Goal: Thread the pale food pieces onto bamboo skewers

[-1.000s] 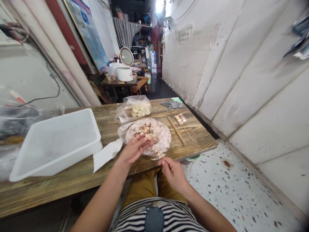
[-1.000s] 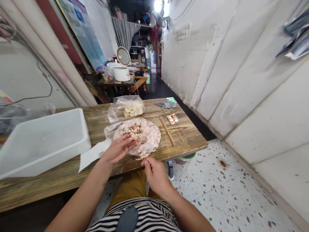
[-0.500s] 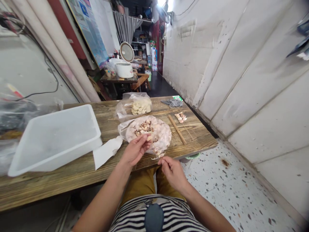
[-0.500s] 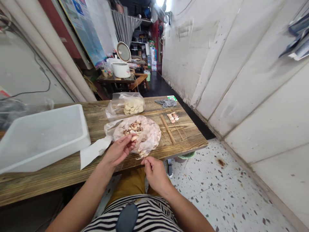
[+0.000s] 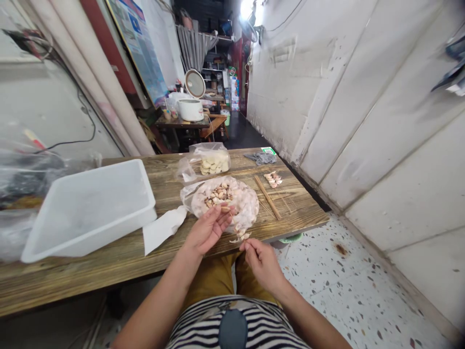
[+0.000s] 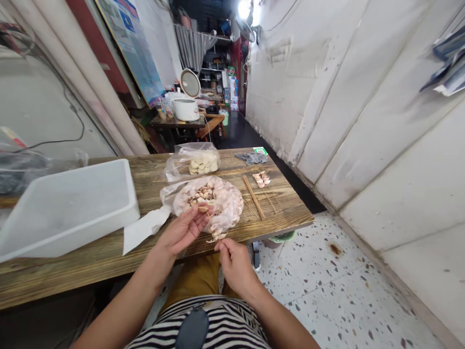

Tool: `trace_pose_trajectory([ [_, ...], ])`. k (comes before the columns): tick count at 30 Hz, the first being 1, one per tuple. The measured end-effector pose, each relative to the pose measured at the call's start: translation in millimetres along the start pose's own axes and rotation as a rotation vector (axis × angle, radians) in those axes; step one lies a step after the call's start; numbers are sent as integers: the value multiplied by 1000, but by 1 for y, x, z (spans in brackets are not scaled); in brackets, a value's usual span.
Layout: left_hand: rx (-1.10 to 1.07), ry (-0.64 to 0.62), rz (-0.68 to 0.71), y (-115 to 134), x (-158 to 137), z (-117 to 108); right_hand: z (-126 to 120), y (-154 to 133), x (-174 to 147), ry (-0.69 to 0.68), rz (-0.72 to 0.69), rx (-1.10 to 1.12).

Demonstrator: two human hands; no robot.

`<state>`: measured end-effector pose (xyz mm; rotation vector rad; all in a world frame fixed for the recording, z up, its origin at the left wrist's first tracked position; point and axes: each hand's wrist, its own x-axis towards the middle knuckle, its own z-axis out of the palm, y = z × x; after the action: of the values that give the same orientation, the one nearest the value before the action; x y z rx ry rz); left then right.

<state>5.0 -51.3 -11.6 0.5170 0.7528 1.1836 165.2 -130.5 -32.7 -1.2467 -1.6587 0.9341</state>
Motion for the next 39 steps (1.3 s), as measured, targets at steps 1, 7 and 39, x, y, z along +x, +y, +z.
trace_pose_trajectory([
  [1, -21, 2, -11, 0, 0, 0, 0, 0, 0, 3, 0, 1],
  [7, -98, 25, -35, -4, -2, 3, 1, -2, -1, -10, -11, -6],
  [39, -290, 113, -57, -11, -9, 10, 3, -6, -1, 1, -33, -23],
])
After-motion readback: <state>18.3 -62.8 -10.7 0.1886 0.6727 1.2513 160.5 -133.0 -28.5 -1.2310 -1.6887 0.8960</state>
